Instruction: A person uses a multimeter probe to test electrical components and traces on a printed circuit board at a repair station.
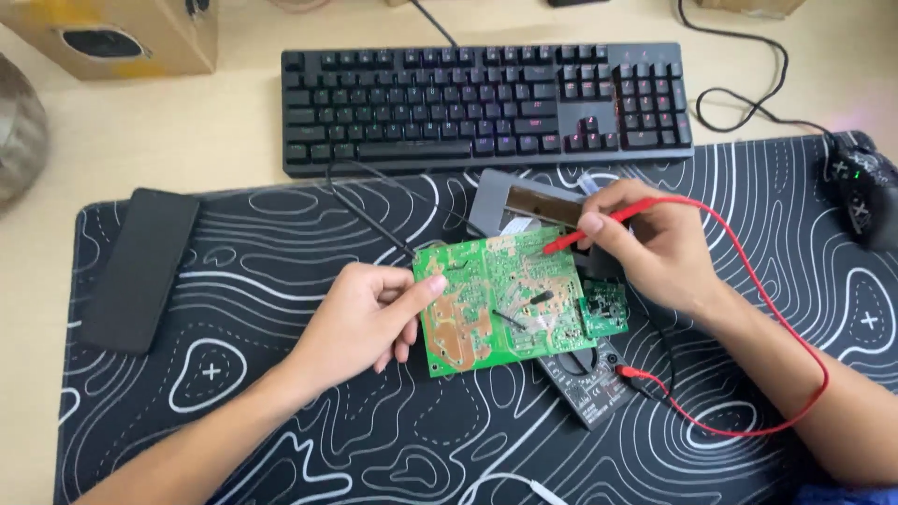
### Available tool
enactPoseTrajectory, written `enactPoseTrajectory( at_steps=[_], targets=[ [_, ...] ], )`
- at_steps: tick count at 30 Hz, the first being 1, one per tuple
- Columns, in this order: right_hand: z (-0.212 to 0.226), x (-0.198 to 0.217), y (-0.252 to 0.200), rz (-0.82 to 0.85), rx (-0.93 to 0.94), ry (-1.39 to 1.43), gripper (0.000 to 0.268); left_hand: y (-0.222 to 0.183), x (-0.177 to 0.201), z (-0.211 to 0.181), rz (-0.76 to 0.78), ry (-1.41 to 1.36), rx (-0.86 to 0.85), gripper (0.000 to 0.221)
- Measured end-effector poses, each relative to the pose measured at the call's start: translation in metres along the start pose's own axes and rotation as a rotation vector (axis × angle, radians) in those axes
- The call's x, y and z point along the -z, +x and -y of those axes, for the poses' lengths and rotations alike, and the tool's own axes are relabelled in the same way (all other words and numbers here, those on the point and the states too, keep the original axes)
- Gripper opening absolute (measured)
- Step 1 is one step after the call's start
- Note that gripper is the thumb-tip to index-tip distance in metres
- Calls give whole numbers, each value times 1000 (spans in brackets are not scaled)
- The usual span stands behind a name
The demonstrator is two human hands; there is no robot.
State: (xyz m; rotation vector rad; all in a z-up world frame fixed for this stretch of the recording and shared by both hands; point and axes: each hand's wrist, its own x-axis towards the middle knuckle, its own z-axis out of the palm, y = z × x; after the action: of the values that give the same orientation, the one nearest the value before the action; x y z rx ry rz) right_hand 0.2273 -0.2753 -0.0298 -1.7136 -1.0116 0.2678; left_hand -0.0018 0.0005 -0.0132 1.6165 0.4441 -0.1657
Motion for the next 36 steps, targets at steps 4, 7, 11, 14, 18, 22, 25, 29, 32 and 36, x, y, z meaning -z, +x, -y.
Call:
enactPoseTrajectory(
  at_steps=[4, 7, 11, 14, 18, 22, 25, 29, 32, 36],
  targets=[
    [0, -1, 0, 4, -4, 18, 13, 2, 0, 0, 14, 10, 20, 46],
    [-2, -1, -3, 13, 4, 7, 14, 1, -1, 1, 1, 13, 32, 48],
    [-2, -1, -5, 3, 44, -13, 13, 1, -3, 2, -8, 13, 6, 48],
    [-3, 0, -1, 5, 61, -5, 13, 2, -2, 0, -7, 19, 11, 47],
    [-3, 3, -2, 16, 67, -33, 14, 3, -1, 0, 2, 25, 29, 46],
    [-7, 4, -1, 9, 79, -50, 12, 3, -1, 1, 7, 17, -2, 46],
    [-1, 3, 2, 4, 109, -67, 14, 4, 0, 1, 11, -5, -9, 46],
    [-6, 3, -2, -32, 81, -61, 15, 3, 0, 1, 12, 7, -3, 45],
    [-9, 3, -4, -37, 60, -70, 15, 3, -1, 0, 16, 3, -7, 45],
    [-12, 4, -4, -32, 48, -79, 18, 2, -1, 0, 22, 4, -16, 45]
  ],
)
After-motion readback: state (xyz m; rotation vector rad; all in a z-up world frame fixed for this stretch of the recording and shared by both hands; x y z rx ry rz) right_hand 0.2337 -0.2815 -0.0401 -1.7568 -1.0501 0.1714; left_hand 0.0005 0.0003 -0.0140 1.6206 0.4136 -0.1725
